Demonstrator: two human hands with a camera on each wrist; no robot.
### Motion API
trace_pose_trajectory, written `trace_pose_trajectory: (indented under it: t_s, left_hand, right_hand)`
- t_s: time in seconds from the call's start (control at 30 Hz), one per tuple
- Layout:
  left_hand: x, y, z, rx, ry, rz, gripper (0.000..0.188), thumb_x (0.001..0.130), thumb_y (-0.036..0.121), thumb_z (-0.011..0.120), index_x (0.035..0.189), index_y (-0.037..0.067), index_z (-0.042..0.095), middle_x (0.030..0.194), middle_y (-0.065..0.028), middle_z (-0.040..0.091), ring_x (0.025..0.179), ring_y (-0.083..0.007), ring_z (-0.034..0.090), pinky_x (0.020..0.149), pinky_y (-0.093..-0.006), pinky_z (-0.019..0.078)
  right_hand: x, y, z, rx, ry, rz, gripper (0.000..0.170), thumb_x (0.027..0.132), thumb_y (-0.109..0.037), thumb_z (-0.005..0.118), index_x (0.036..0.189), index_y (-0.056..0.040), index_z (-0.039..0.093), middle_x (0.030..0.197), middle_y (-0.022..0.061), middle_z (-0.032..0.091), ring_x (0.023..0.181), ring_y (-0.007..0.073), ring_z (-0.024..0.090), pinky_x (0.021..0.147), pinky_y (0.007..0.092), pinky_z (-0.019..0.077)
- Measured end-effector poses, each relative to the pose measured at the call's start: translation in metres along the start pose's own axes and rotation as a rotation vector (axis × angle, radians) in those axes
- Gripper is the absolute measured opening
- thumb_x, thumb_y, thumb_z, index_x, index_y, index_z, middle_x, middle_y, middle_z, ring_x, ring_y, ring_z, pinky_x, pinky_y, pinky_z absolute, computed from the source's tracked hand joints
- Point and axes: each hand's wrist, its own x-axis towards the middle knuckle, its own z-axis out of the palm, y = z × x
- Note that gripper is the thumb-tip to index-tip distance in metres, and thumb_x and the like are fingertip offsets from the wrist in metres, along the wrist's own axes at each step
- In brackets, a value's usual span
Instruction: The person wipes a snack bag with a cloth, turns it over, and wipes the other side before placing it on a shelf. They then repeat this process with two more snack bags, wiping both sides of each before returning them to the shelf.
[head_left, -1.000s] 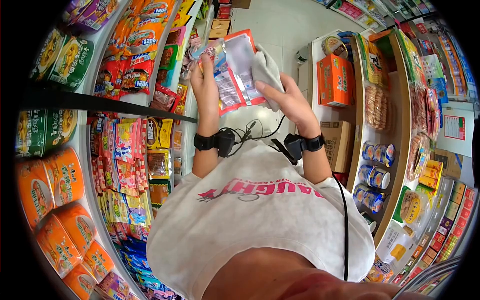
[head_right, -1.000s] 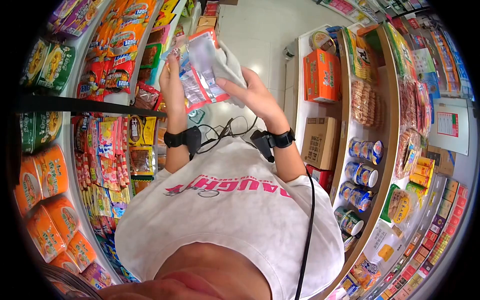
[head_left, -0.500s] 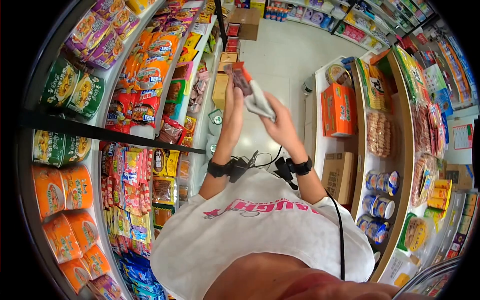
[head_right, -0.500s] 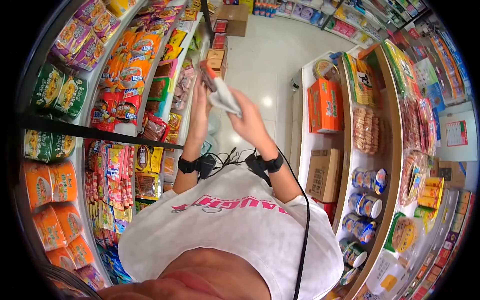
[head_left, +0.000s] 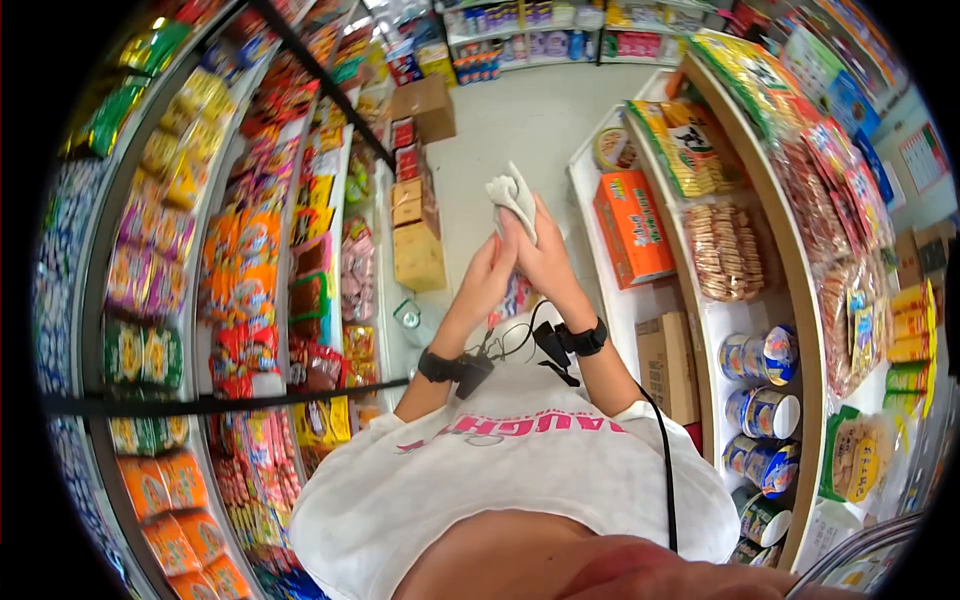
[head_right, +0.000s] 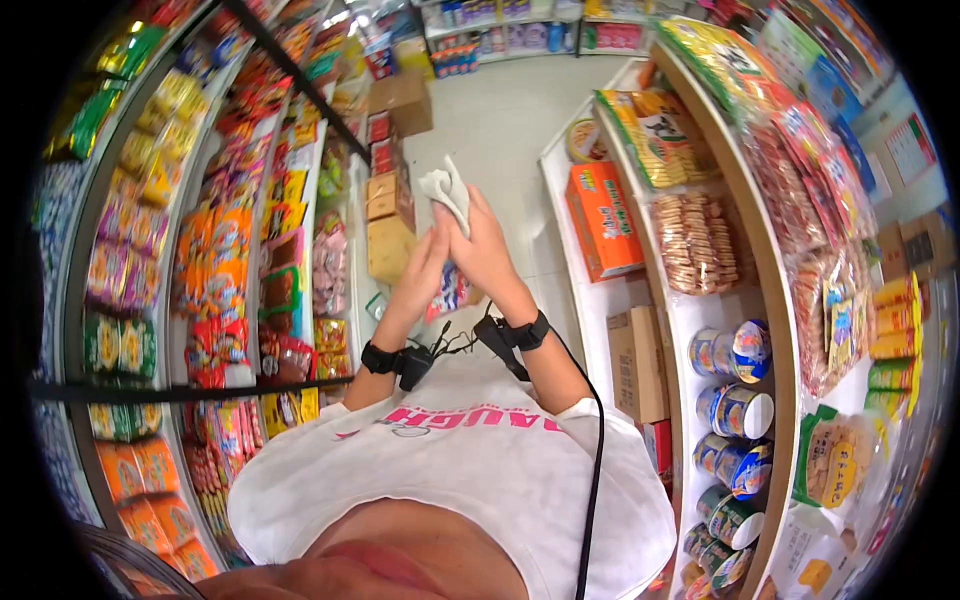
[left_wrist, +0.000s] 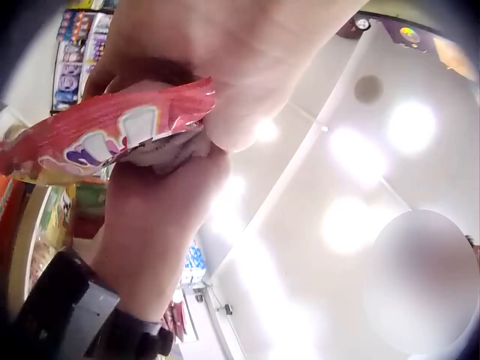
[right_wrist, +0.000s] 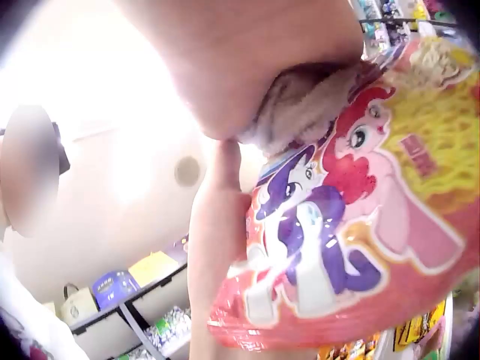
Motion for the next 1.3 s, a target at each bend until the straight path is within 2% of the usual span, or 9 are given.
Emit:
trace_pose_trajectory:
  t_s: [0.03,0.07,0.17,0.33,0.53,0.77,0.83,1.13,1.3]
  left_hand:
    - [0.007,0.01,0.017,0.028,-0.089,-0.003,0.059,0.107,0.05,0.033,0.125,-0.001,0.056,0.095,-0.0016,0.061,0.079,-0.0078,0.056,0.067,-0.0222,0.0473]
    - [0.011,0.025,0.021,0.042,-0.172,-0.351,0.056,0.106,0.05,0.038,0.124,0.0,0.058,0.088,0.003,0.059,0.067,-0.0027,0.051,0.053,-0.0181,0.0398]
    - [0.034,-0.005,0.061,-0.176,-0.168,-0.376,0.053,0.105,0.049,0.042,0.121,0.001,0.06,0.082,0.0069,0.058,0.057,0.0007,0.043,0.045,-0.0161,0.029]
    - [0.076,0.016,0.108,-0.639,-0.234,-0.453,0.057,0.104,0.052,0.041,0.136,0.006,0.049,0.117,-0.0078,0.065,0.098,-0.0158,0.068,0.084,-0.0325,0.0574]
    - [0.14,0.011,0.133,-0.905,-0.232,-0.459,0.06,0.103,0.055,0.039,0.136,0.006,0.05,0.126,-0.0103,0.063,0.112,-0.0227,0.064,0.098,-0.0405,0.0513]
    - [0.185,0.01,0.156,-0.866,-0.391,-0.359,0.056,0.104,0.052,0.04,0.133,0.006,0.049,0.118,-0.0113,0.066,0.091,-0.0196,0.07,0.08,-0.0346,0.059]
    - [0.203,0.024,0.152,-0.735,-0.343,-0.335,0.057,0.103,0.053,0.04,0.132,0.004,0.049,0.115,-0.0109,0.067,0.086,-0.0185,0.071,0.074,-0.0339,0.0603]
    - [0.304,-0.014,0.093,-0.492,-0.507,-0.085,0.033,0.096,0.01,0.063,0.126,-0.003,0.053,0.117,-0.0096,0.064,0.103,-0.012,0.062,0.091,-0.0271,0.0503]
    - [0.35,-0.034,0.069,-0.445,-0.705,-0.085,0.039,0.096,0.008,0.064,0.131,-0.005,0.052,0.119,-0.0092,0.064,0.106,-0.0123,0.061,0.092,-0.0266,0.0497]
  right_hand:
    - [0.002,0.002,-0.018,0.016,0.054,0.014,0.036,0.098,-0.02,0.055,0.126,0.0026,0.058,0.128,0.02,0.056,0.115,0.0318,0.058,0.097,0.0353,0.0439]
    - [0.001,0.007,-0.036,0.034,0.112,0.029,0.035,0.098,-0.019,0.055,0.125,0.0029,0.059,0.125,0.0205,0.057,0.113,0.0319,0.058,0.096,0.0353,0.0441]
    - [-0.004,0.011,-0.094,-0.096,0.267,0.123,0.035,0.098,-0.018,0.055,0.126,0.0035,0.057,0.123,0.0223,0.058,0.115,0.0348,0.056,0.098,0.0381,0.043]
    - [-0.02,0.028,-0.133,-0.354,0.395,-0.041,0.053,0.093,-0.021,0.062,0.138,0.0024,0.047,0.146,0.0252,0.043,0.134,0.0417,0.043,0.11,0.0407,0.0358]
    - [-0.023,0.005,-0.136,-0.776,0.129,-0.143,0.081,0.081,-0.018,0.068,0.151,0.0018,0.031,0.156,0.0247,0.03,0.148,0.0364,0.023,0.121,0.0516,0.0153]
    - [0.014,0.053,-0.155,-0.269,0.762,-0.072,0.068,0.092,-0.022,0.064,0.148,0.0043,0.034,0.144,0.0229,0.047,0.129,0.0305,0.05,0.108,0.0396,0.038]
    - [0.019,0.038,-0.187,0.124,0.644,0.505,0.052,0.096,-0.035,0.063,0.128,0.0056,0.056,0.114,0.0089,0.066,0.101,0.0142,0.061,0.088,0.0312,0.0492]
    - [0.136,0.05,-0.177,-0.255,0.707,0.194,0.039,0.098,-0.027,0.061,0.125,-0.0001,0.06,0.102,0.0039,0.065,0.083,0.0091,0.06,0.073,0.0245,0.0494]
    - [0.164,0.057,-0.186,0.16,1.005,0.22,0.045,0.096,-0.032,0.065,0.127,-0.001,0.058,0.105,0.0049,0.066,0.093,0.0131,0.065,0.08,0.0263,0.0512]
